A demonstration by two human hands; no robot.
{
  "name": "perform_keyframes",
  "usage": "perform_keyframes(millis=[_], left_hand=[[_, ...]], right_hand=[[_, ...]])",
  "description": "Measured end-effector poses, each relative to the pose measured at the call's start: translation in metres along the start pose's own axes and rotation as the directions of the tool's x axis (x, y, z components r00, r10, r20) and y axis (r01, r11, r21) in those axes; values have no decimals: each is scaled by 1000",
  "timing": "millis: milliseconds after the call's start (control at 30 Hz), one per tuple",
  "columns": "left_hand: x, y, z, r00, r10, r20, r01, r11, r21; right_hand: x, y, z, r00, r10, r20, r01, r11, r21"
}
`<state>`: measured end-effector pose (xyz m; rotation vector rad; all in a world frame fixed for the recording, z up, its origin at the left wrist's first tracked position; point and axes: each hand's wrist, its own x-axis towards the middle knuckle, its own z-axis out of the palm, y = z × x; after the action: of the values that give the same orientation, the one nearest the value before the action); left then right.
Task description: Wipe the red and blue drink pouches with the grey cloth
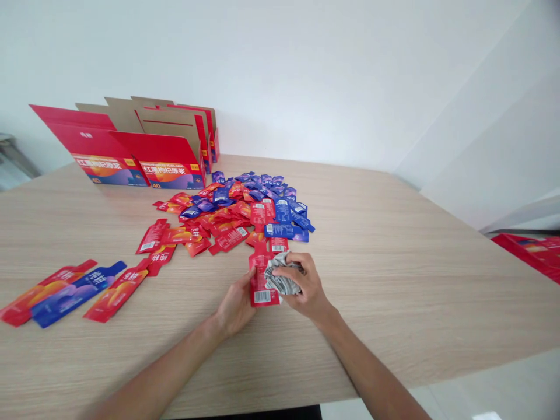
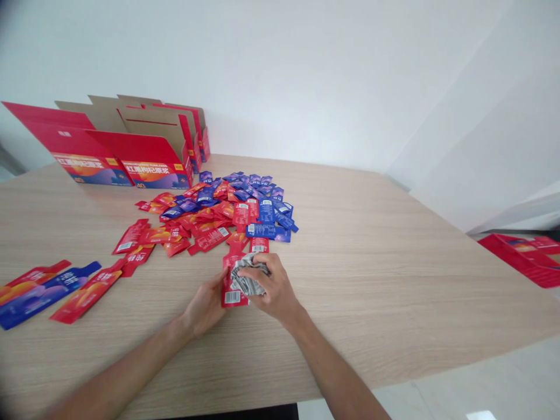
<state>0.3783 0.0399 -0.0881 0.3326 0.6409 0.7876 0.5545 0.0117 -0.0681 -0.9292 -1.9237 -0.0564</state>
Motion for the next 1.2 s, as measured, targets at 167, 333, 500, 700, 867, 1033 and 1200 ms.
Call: perform_keyframes(millis=[167, 333, 500, 700, 867, 1033, 1200], left_hand=[[-1, -5, 0, 992, 125, 36, -128, 987, 94], [-4, -4, -3, 992, 125, -16, -123, 988, 96], [-2, -2, -6, 997, 74, -7, -73, 991, 110], [0, -10, -7, 993, 21, 116, -35, 993, 116], [-2, -8, -8, 993, 35, 117, -46, 995, 92], [0, -4, -5, 996, 44, 84, -51, 995, 81], [0, -5, -1, 991, 69, 112, -80, 992, 94]], right_hand=[[3, 5, 3, 958, -49, 282, 56, 998, -17], [1, 1, 9, 883, -129, 452, 108, 992, 72], [0, -3, 12, 888, -104, 448, 91, 995, 51], [0, 6, 11, 967, 185, 174, -176, 982, -66], [1, 6, 8, 958, 91, 271, -98, 995, 13], [0, 0, 9, 902, -84, 423, 48, 994, 95], [-5, 9, 15, 962, 135, 239, -147, 989, 34]])
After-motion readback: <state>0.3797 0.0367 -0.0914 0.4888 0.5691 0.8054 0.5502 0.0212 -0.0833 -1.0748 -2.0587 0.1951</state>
